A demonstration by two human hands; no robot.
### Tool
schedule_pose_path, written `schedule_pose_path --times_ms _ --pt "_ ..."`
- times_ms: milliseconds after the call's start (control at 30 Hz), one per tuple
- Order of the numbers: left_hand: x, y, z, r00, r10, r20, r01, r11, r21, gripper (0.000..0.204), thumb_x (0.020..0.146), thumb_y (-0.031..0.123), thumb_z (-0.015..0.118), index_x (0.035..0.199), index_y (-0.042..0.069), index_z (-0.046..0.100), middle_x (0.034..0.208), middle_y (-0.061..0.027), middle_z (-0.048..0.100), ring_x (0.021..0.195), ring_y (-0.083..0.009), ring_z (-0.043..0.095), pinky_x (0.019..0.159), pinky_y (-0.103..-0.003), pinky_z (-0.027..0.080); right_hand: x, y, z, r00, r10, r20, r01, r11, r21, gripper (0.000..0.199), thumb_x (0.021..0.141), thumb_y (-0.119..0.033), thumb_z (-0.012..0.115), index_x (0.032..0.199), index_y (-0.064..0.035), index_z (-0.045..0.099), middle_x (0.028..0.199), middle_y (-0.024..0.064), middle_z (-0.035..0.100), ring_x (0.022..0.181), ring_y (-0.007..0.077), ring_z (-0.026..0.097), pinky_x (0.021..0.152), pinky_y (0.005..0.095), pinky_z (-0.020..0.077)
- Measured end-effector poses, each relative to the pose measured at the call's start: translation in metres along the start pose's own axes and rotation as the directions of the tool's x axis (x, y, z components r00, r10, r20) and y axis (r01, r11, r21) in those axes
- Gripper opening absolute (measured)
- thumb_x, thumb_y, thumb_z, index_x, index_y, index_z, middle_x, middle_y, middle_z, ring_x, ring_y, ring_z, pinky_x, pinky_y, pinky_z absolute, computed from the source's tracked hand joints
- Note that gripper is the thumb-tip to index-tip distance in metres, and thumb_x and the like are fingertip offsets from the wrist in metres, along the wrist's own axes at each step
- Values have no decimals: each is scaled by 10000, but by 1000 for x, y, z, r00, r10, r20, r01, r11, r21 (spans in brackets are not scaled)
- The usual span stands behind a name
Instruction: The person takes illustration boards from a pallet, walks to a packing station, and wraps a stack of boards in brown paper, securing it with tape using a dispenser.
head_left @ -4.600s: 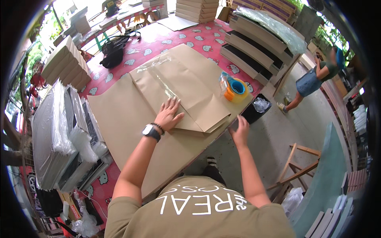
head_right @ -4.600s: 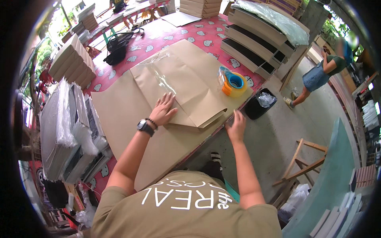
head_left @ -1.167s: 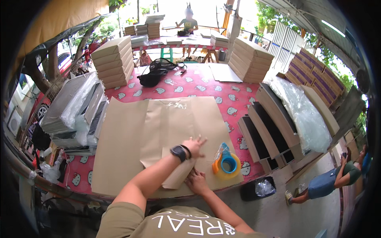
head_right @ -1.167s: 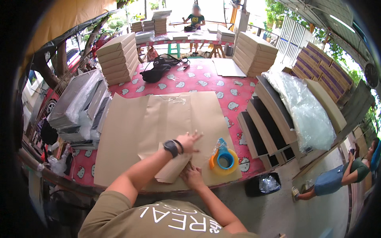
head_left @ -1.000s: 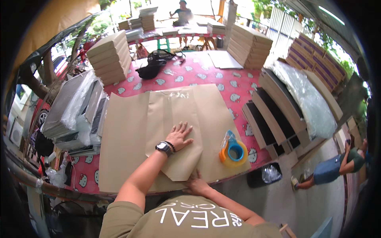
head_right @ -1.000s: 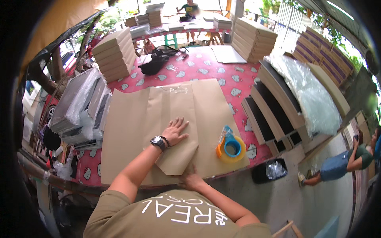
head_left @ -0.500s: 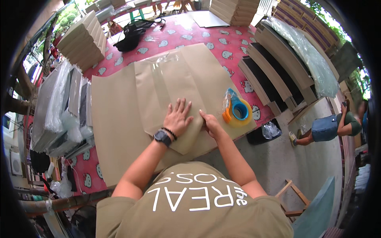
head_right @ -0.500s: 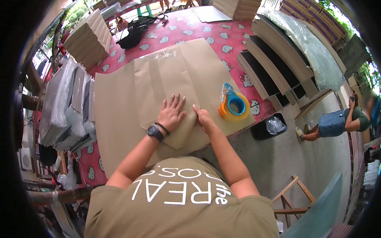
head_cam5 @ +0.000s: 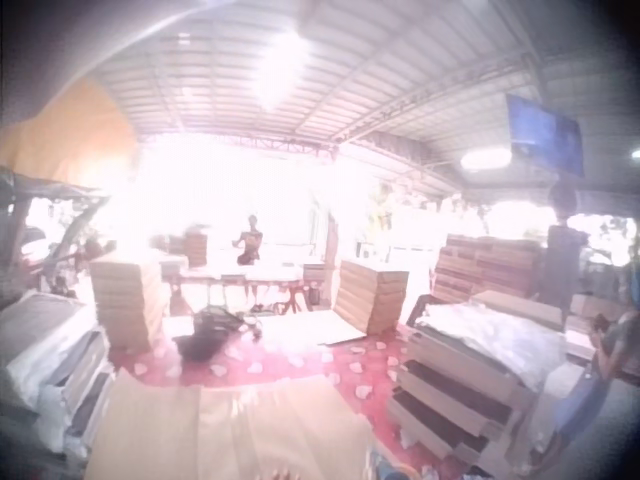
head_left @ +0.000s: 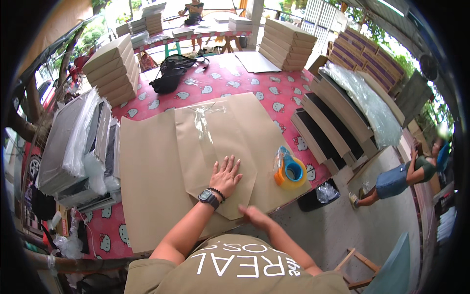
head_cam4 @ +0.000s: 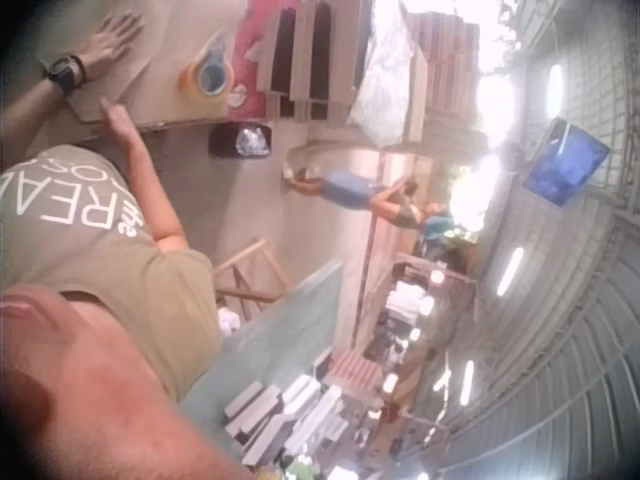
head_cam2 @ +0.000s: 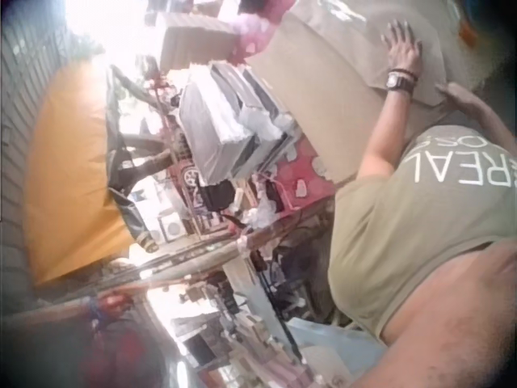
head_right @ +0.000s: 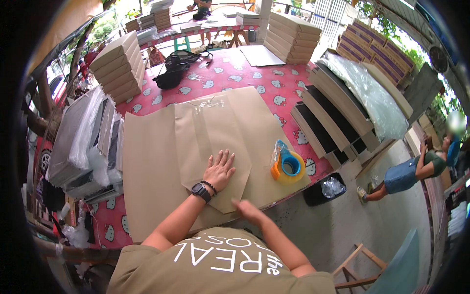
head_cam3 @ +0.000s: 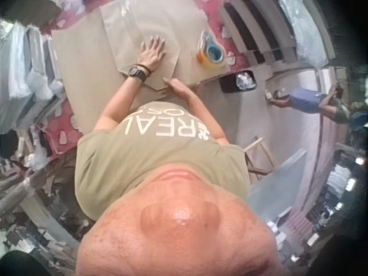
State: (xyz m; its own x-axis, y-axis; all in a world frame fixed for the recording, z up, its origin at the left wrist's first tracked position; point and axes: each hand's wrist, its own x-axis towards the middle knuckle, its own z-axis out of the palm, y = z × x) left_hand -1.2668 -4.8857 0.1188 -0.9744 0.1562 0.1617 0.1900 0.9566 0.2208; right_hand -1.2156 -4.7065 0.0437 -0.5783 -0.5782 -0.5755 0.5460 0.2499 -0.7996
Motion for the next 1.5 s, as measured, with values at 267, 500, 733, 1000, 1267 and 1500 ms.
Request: schedule_pose_path --times_ms 267,500,733,1000,1267,1500 --pt "-40 -68 -29 757 -513 -405 202 773 -602 491 831 253 530 1244 15 414 1334 -211 332 1233 -333 325 1015 -367 271 -34 -84 -32 820 -396 -413 384 916 -115 328 854 -279 490 908 11 635 858 108 639 791 174 603 681 308 469" --pt "-75 -124 0 747 -656 109 428 348 -834 773 857 518 397 1327 -62 199 1331 -260 306 1252 -339 291 1023 -353 240 35 -82 -20 613 -549 -569 426 836 -347 480 870 -283 497 1193 68 443 1135 189 549 1050 256 528 885 290 396" --pt "-83 -181 -66 729 -652 209 684 711 -164 695 846 513 395 1362 82 222 1407 -163 211 1302 -322 183 1030 -487 190 -10 -94 74 952 -226 -208 52 784 -618 475 829 -246 558 1180 60 463 1157 196 527 1072 272 503 906 286 388" --pt "-148 -126 -15 876 -429 -221 435 900 -23 802 813 576 391 1389 92 111 1450 -120 62 1340 -269 44 1046 -506 93 42 -115 126 680 -669 300 242 -181 -953 674 785 -358 573 1306 -10 322 1367 172 291 1304 308 192 1043 443 176" --pt "-160 -113 -9 684 -729 4 729 684 -27 972 695 617 519 1358 2 163 1437 -132 126 1337 -258 61 1025 -550 104 32 -108 125 794 -478 375 322 -192 -927 856 728 -353 626 1363 -15 160 1429 150 141 1329 311 99 1049 492 101" --pt "-155 -99 -11 704 -701 112 707 707 -17 1079 636 681 525 1337 -58 170 1422 -196 109 1333 -301 37 995 -600 97 27 -113 119 836 -384 391 337 -203 -919 802 786 -318 578 1369 -10 121 1437 158 92 1336 303 52 1057 466 47"
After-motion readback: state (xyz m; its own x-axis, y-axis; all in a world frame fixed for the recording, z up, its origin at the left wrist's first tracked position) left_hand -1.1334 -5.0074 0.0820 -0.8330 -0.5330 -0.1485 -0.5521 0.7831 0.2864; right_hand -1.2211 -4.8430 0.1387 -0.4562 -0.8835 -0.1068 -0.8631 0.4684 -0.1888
